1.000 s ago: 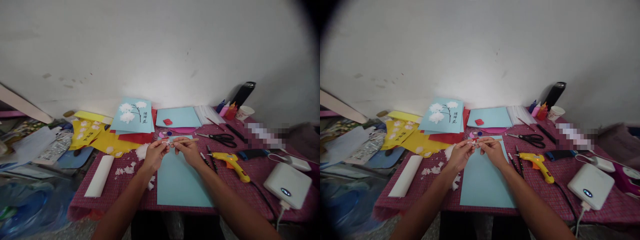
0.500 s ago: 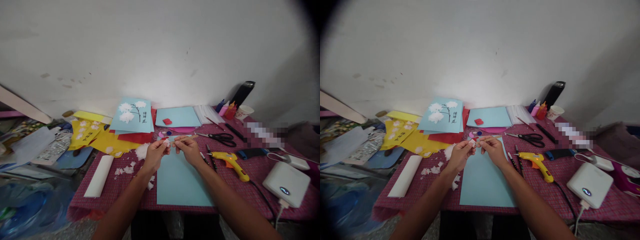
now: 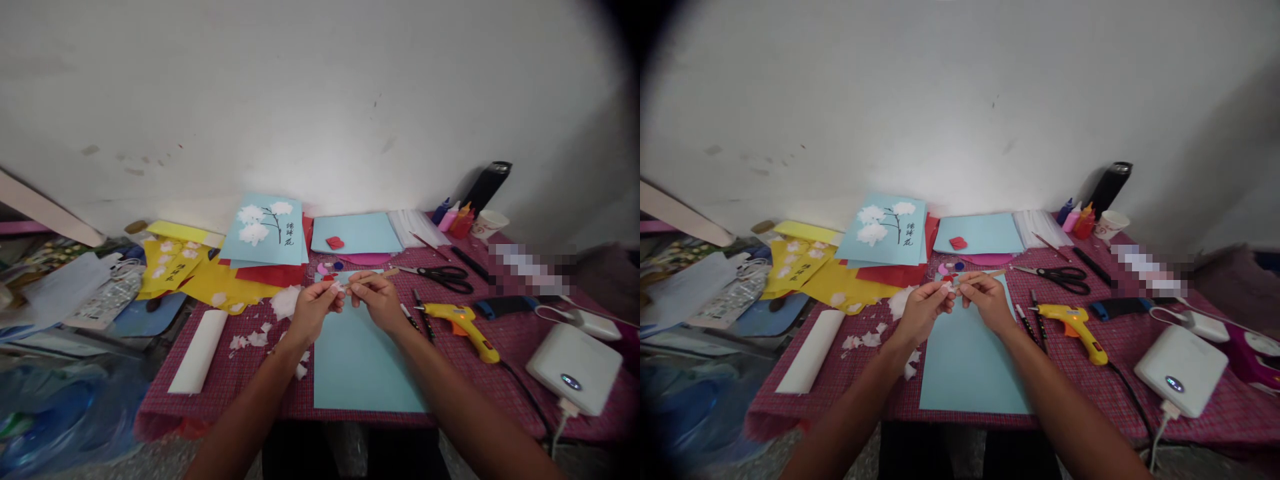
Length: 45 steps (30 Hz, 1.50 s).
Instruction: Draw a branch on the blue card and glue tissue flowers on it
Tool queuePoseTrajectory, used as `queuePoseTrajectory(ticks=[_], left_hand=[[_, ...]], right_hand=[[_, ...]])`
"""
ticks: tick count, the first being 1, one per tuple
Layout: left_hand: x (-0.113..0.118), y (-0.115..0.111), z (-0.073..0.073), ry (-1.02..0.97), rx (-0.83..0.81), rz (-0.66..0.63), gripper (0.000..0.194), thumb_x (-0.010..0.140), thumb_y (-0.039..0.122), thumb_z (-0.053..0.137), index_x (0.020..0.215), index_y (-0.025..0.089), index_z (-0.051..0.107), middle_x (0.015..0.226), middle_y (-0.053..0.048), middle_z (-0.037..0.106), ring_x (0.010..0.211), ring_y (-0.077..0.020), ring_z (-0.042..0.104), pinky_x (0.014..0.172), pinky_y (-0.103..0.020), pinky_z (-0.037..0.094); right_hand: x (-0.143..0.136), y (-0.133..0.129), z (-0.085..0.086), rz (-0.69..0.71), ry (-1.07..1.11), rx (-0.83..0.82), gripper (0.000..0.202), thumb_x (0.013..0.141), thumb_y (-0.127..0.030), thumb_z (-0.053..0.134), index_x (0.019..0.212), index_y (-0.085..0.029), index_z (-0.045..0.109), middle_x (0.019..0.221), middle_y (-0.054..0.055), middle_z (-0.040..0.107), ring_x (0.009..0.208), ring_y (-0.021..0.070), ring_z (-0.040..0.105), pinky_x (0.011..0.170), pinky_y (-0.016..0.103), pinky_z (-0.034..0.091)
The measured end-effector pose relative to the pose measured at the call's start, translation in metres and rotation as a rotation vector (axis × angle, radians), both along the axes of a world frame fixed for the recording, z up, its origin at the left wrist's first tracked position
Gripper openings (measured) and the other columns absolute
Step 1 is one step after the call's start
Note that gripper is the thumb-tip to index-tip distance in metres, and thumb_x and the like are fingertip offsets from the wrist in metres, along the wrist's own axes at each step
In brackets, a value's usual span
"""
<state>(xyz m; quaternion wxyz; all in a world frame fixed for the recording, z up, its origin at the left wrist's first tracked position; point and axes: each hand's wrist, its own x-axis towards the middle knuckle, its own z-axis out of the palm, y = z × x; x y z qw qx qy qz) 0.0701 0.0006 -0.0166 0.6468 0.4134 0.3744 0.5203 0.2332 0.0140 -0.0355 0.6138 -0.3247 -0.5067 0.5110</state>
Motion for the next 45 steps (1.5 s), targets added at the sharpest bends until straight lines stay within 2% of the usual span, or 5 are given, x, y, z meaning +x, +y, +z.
queuePoseTrajectory(ticks=[19, 27, 32, 38, 45], left_hand=[[-0.005, -0.001, 0.003, 0.222, 0.149, 0.011, 0.031, 0.079, 0.039, 0.074, 0.096, 0.014, 0.074, 0.079, -0.007, 0.073, 0.063, -0.0147, 0.065, 0.059, -0.028, 0.055], [-0.078, -0.014, 0.028, 0.703, 0.287, 0.205, 0.026, 0.088, 0.038, 0.063, 0.103, 0.019, 0.076, 0.086, -0.005, 0.076, 0.067, -0.0167, 0.067, 0.065, -0.028, 0.054], [-0.121, -0.049, 0.003, 1.278, 0.526, 0.079, 0.027, 0.094, 0.028, 0.053, 0.109, 0.022, 0.075, 0.105, -0.009, 0.076, 0.096, -0.0257, 0.07, 0.09, -0.039, 0.052], [-0.129, -0.092, -0.012, 1.335, 0.606, -0.08, 0.03, 0.095, 0.029, 0.054, 0.121, 0.027, 0.069, 0.121, -0.008, 0.072, 0.113, -0.0258, 0.065, 0.103, -0.042, 0.048], [-0.141, -0.044, -0.009, 1.309, 0.547, 0.142, 0.028, 0.094, 0.023, 0.048, 0.109, 0.022, 0.072, 0.11, -0.009, 0.074, 0.103, -0.0248, 0.067, 0.096, -0.04, 0.049]], right_hand=[[0.003, -0.002, 0.01, 0.0, -0.019, -0.048, 0.024, 0.084, -0.042, 0.073, 0.081, -0.018, 0.069, 0.069, 0.002, 0.069, 0.053, 0.0126, 0.057, 0.051, 0.027, 0.043], [0.009, 0.001, 0.011, -0.028, 0.064, -0.101, 0.025, 0.083, -0.043, 0.074, 0.08, -0.019, 0.066, 0.067, 0.0, 0.065, 0.051, 0.0113, 0.054, 0.047, 0.025, 0.041], [0.001, 0.0, 0.007, 0.023, 0.036, -0.113, 0.027, 0.08, -0.044, 0.076, 0.081, -0.018, 0.068, 0.066, 0.001, 0.067, 0.05, 0.0118, 0.055, 0.047, 0.025, 0.042], [0.0, 0.0, 0.004, 0.027, -0.002, -0.118, 0.028, 0.079, -0.044, 0.077, 0.08, -0.018, 0.069, 0.066, 0.001, 0.068, 0.05, 0.0117, 0.054, 0.046, 0.025, 0.042], [0.002, 0.002, 0.002, 0.019, -0.028, -0.12, 0.027, 0.079, -0.044, 0.077, 0.079, -0.018, 0.068, 0.066, 0.001, 0.067, 0.05, 0.0116, 0.055, 0.046, 0.025, 0.042]])
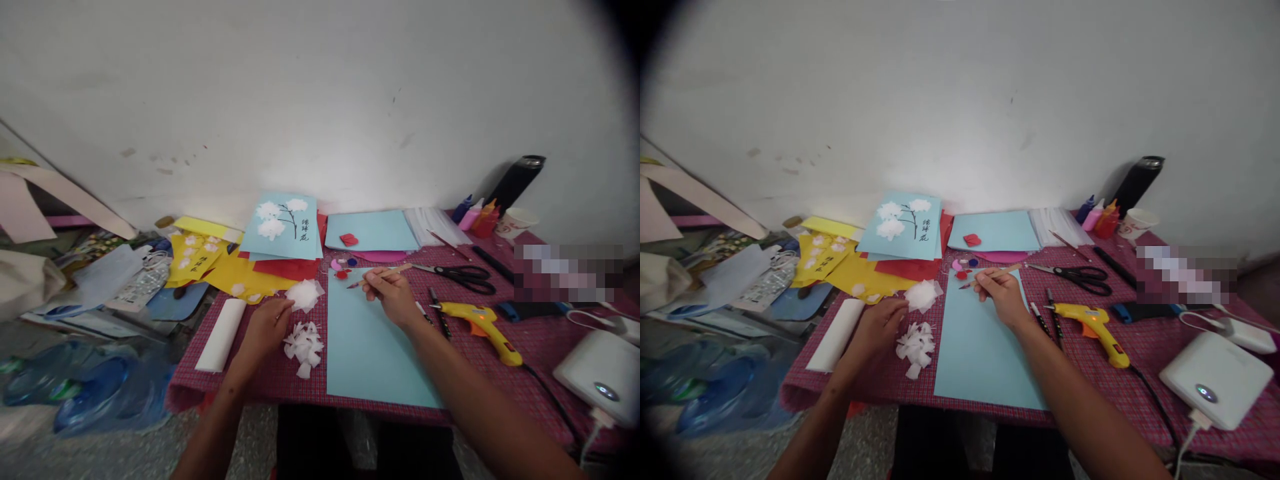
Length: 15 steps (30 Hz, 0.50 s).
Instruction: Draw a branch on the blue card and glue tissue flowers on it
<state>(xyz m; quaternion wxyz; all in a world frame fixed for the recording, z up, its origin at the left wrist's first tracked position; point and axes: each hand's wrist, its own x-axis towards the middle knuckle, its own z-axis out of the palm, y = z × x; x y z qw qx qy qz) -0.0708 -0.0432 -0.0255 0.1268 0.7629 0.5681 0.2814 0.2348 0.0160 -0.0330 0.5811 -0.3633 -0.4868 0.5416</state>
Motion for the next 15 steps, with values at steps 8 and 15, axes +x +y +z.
queuePoseTrajectory(ticks=[8, 15], left_hand=[[0.012, 0.044, -0.005, 0.237, -0.032, 0.026, 0.024, 0.084, 0.02, 0.055, 0.102, 0.017, 0.07, 0.104, -0.012, 0.071, 0.099, -0.0268, 0.063, 0.091, -0.036, 0.044], [0.012, 0.046, -0.002, 0.151, -0.073, 0.078, 0.023, 0.086, 0.017, 0.047, 0.078, 0.017, 0.067, 0.083, -0.008, 0.07, 0.077, -0.0209, 0.06, 0.073, -0.03, 0.038]], right_hand=[[-0.001, 0.002, -0.003, 0.006, -0.003, -0.001, 0.026, 0.08, -0.043, 0.077, 0.08, -0.018, 0.069, 0.066, 0.001, 0.067, 0.05, 0.0115, 0.055, 0.047, 0.025, 0.042], [-0.001, 0.002, -0.005, 0.017, -0.011, -0.009, 0.028, 0.08, -0.044, 0.077, 0.081, -0.018, 0.069, 0.067, 0.002, 0.068, 0.051, 0.0119, 0.054, 0.047, 0.026, 0.042]])
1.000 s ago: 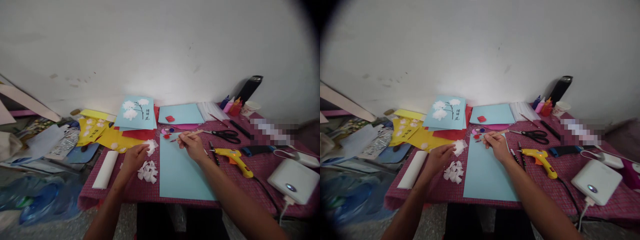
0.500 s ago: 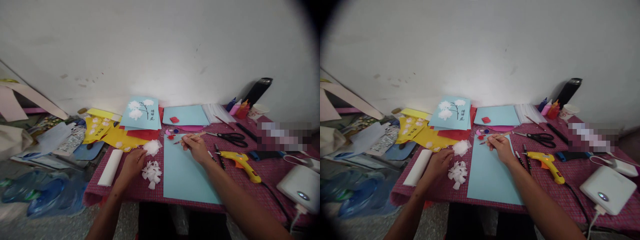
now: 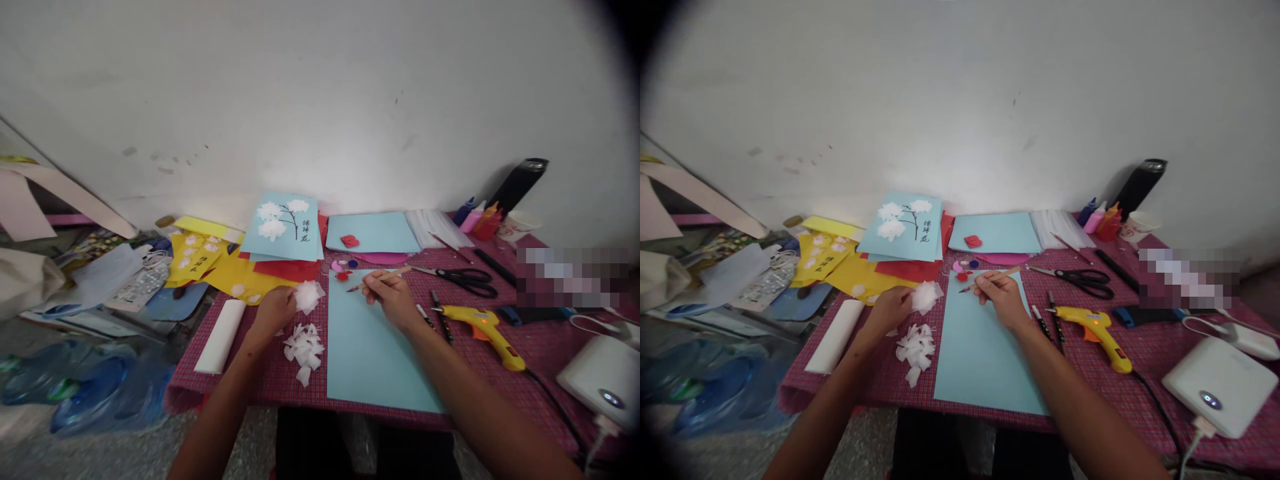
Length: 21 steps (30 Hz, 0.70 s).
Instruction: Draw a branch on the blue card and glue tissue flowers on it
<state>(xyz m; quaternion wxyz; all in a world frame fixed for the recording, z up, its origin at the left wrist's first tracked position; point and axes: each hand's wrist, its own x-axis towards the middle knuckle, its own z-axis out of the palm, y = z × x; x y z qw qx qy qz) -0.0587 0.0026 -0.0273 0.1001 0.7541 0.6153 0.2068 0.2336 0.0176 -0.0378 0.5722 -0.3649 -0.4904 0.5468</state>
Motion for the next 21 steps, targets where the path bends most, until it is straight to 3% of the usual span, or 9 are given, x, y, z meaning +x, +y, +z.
queuePoseTrajectory(ticks=[3, 6, 8, 10, 12, 14, 18, 21], left_hand=[[-0.004, 0.003, 0.004, -0.066, -0.003, 0.046, 0.025, 0.086, 0.018, 0.047, 0.071, 0.018, 0.067, 0.07, -0.004, 0.066, 0.066, -0.018, 0.057, 0.066, -0.028, 0.036], [-0.007, 0.006, 0.01, -0.178, 0.016, 0.11, 0.028, 0.089, 0.027, 0.047, 0.077, 0.018, 0.071, 0.07, -0.002, 0.067, 0.067, -0.0173, 0.058, 0.063, -0.026, 0.038], [-0.006, 0.007, 0.014, -0.419, -0.011, 0.158, 0.026, 0.087, 0.034, 0.054, 0.082, 0.018, 0.073, 0.072, -0.002, 0.068, 0.067, -0.0168, 0.059, 0.061, -0.025, 0.04], [0.002, 0.007, 0.019, -0.793, -0.103, 0.176, 0.024, 0.079, 0.038, 0.065, 0.082, 0.017, 0.074, 0.071, -0.002, 0.068, 0.062, -0.0152, 0.058, 0.059, -0.025, 0.043], [0.015, 0.007, 0.025, -1.126, -0.232, 0.146, 0.026, 0.069, 0.039, 0.075, 0.08, 0.015, 0.073, 0.071, -0.002, 0.067, 0.059, -0.0134, 0.057, 0.058, -0.025, 0.046], [0.032, 0.008, 0.031, -1.314, -0.335, 0.099, 0.03, 0.064, 0.038, 0.081, 0.079, 0.014, 0.071, 0.071, -0.003, 0.067, 0.058, -0.013, 0.059, 0.058, -0.026, 0.049], [0.056, 0.013, 0.038, -1.357, -0.323, 0.066, 0.029, 0.064, 0.036, 0.081, 0.078, 0.012, 0.071, 0.069, -0.004, 0.068, 0.058, -0.012, 0.06, 0.057, -0.025, 0.051], [0.058, 0.017, 0.036, -1.336, -0.299, 0.071, 0.028, 0.064, 0.036, 0.08, 0.077, 0.012, 0.072, 0.066, -0.002, 0.067, 0.055, -0.0106, 0.058, 0.055, -0.023, 0.05]], right_hand=[[0.0, 0.0, 0.0, 0.0, 0.006, 0.0, 0.027, 0.08, -0.044, 0.077, 0.082, -0.018, 0.069, 0.067, 0.002, 0.068, 0.05, 0.0119, 0.054, 0.047, 0.026, 0.042], [0.0, 0.0, 0.0, 0.002, 0.023, 0.007, 0.025, 0.08, -0.042, 0.077, 0.081, -0.018, 0.069, 0.068, 0.001, 0.068, 0.051, 0.0115, 0.054, 0.048, 0.025, 0.041], [-0.001, 0.001, 0.0, 0.002, 0.04, 0.013, 0.023, 0.079, -0.039, 0.078, 0.082, -0.018, 0.07, 0.07, 0.001, 0.068, 0.051, 0.0108, 0.054, 0.048, 0.025, 0.04], [-0.001, 0.001, 0.0, 0.003, 0.058, 0.021, 0.022, 0.077, -0.036, 0.08, 0.085, -0.018, 0.071, 0.072, 0.001, 0.068, 0.051, 0.0105, 0.054, 0.047, 0.024, 0.04], [-0.001, 0.0, 0.002, 0.004, 0.074, 0.027, 0.022, 0.076, -0.035, 0.08, 0.087, -0.018, 0.072, 0.073, 0.001, 0.069, 0.051, 0.0105, 0.054, 0.047, 0.024, 0.039], [0.0, 0.0, 0.004, 0.0, 0.09, 0.028, 0.021, 0.077, -0.034, 0.079, 0.087, -0.018, 0.072, 0.073, 0.001, 0.068, 0.05, 0.0105, 0.054, 0.047, 0.024, 0.038], [0.004, 0.002, 0.01, -0.026, 0.133, 0.016, 0.019, 0.079, -0.034, 0.077, 0.088, -0.019, 0.07, 0.072, -0.001, 0.067, 0.049, 0.0096, 0.054, 0.046, 0.023, 0.038], [0.005, 0.003, 0.011, -0.029, 0.157, -0.003, 0.019, 0.079, -0.034, 0.077, 0.088, -0.019, 0.07, 0.073, -0.001, 0.067, 0.05, 0.0092, 0.054, 0.046, 0.023, 0.039]])
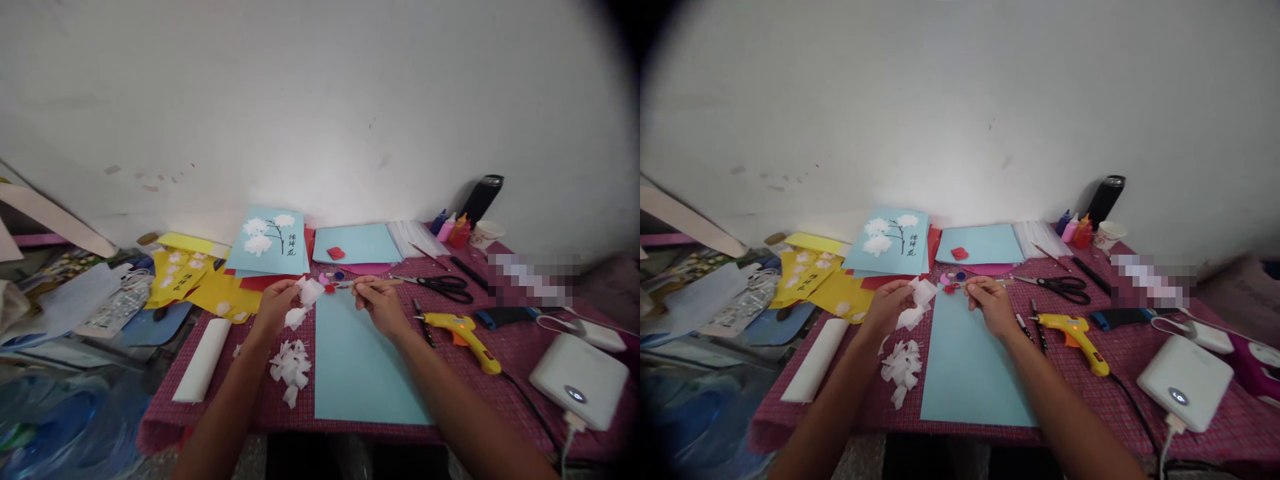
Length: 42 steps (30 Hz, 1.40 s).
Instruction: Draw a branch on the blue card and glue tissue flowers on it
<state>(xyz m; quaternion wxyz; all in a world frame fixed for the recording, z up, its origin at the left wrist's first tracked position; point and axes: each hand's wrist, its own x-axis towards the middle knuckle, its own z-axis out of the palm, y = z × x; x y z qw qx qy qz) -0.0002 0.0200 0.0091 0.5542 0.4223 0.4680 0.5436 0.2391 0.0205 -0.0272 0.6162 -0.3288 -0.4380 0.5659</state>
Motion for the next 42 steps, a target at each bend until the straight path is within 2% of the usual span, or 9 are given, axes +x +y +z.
queuePoseTrajectory(ticks=[9, 15, 19, 23, 25, 28, 31, 36, 42], left_hand=[[-0.017, 0.007, -0.018, 0.032, -0.047, -0.039, 0.024, 0.063, 0.035, 0.076, 0.072, 0.015, 0.067, 0.06, 0.001, 0.061, 0.052, -0.0104, 0.054, 0.052, -0.024, 0.048], [-0.022, 0.004, -0.025, 0.077, -0.029, -0.034, 0.017, 0.065, 0.03, 0.072, 0.067, 0.014, 0.065, 0.054, 0.003, 0.055, 0.046, -0.0078, 0.047, 0.045, -0.02, 0.038], [-0.022, 0.004, -0.027, 0.093, -0.023, -0.063, 0.016, 0.067, 0.029, 0.071, 0.067, 0.014, 0.065, 0.052, 0.004, 0.053, 0.046, -0.0081, 0.046, 0.045, -0.02, 0.037], [-0.021, 0.004, -0.029, 0.095, -0.014, -0.109, 0.016, 0.067, 0.03, 0.07, 0.068, 0.015, 0.065, 0.053, 0.004, 0.053, 0.047, -0.009, 0.047, 0.047, -0.021, 0.038], [-0.022, 0.004, -0.028, 0.094, -0.012, -0.127, 0.015, 0.068, 0.03, 0.069, 0.069, 0.015, 0.065, 0.054, 0.004, 0.053, 0.047, -0.0093, 0.047, 0.047, -0.021, 0.038], [-0.025, 0.004, -0.027, 0.096, 0.001, -0.114, 0.013, 0.068, 0.028, 0.068, 0.068, 0.015, 0.065, 0.053, 0.004, 0.054, 0.047, -0.0092, 0.046, 0.046, -0.021, 0.036], [-0.032, 0.006, -0.027, 0.102, 0.031, -0.047, 0.01, 0.067, 0.025, 0.066, 0.066, 0.015, 0.065, 0.052, 0.004, 0.053, 0.047, -0.0087, 0.046, 0.046, -0.02, 0.035], [-0.039, 0.011, -0.031, 0.073, 0.066, 0.035, 0.007, 0.068, 0.023, 0.066, 0.067, 0.016, 0.065, 0.052, 0.005, 0.054, 0.049, -0.0079, 0.047, 0.048, -0.019, 0.034], [-0.036, 0.006, -0.019, -0.066, 0.03, -0.043, 0.014, 0.065, 0.029, 0.068, 0.071, 0.016, 0.062, 0.055, 0.004, 0.054, 0.048, -0.0097, 0.048, 0.047, -0.022, 0.039]], right_hand=[[-0.012, -0.006, -0.002, 0.107, -0.012, -0.057, 0.02, 0.083, -0.037, 0.069, 0.088, -0.02, 0.06, 0.09, 0.003, 0.073, 0.051, 0.0108, 0.06, 0.049, 0.025, 0.046], [-0.019, -0.01, -0.008, 0.184, -0.117, -0.161, 0.01, 0.079, -0.026, 0.06, 0.087, -0.019, 0.059, 0.063, -0.005, 0.061, 0.04, 0.0073, 0.047, 0.041, 0.022, 0.041], [-0.032, -0.01, -0.01, 0.194, -0.232, -0.231, 0.019, 0.077, -0.029, 0.064, 0.092, -0.018, 0.061, 0.053, -0.009, 0.049, 0.036, 0.0069, 0.039, 0.033, 0.02, 0.036], [-0.054, -0.005, -0.008, 0.231, -0.364, -0.259, 0.032, 0.072, -0.029, 0.073, 0.099, -0.017, 0.064, 0.049, -0.01, 0.05, 0.034, 0.0088, 0.041, 0.029, 0.02, 0.035], [-0.066, -0.001, -0.006, 0.263, -0.409, -0.258, 0.026, 0.071, -0.029, 0.073, 0.093, -0.018, 0.065, 0.049, -0.009, 0.051, 0.034, 0.0088, 0.042, 0.029, 0.02, 0.034], [-0.079, 0.004, -0.005, 0.275, -0.456, -0.261, 0.012, 0.073, -0.028, 0.069, 0.072, -0.018, 0.062, 0.046, -0.008, 0.049, 0.033, 0.007, 0.039, 0.029, 0.019, 0.034], [-0.083, 0.008, -0.008, 0.247, -0.495, -0.273, 0.019, 0.074, -0.026, 0.064, 0.059, -0.02, 0.053, 0.044, -0.008, 0.046, 0.031, 0.0062, 0.036, 0.029, 0.019, 0.033], [-0.089, 0.013, -0.007, 0.216, -0.556, -0.296, 0.024, 0.07, -0.019, 0.062, 0.051, -0.021, 0.048, 0.039, -0.008, 0.042, 0.029, 0.0063, 0.035, 0.027, 0.019, 0.03], [-0.111, 0.017, 0.0, 0.297, -0.534, -0.308, 0.021, 0.07, -0.021, 0.062, 0.052, -0.02, 0.051, 0.041, -0.007, 0.046, 0.03, 0.0061, 0.034, 0.029, 0.02, 0.032]])
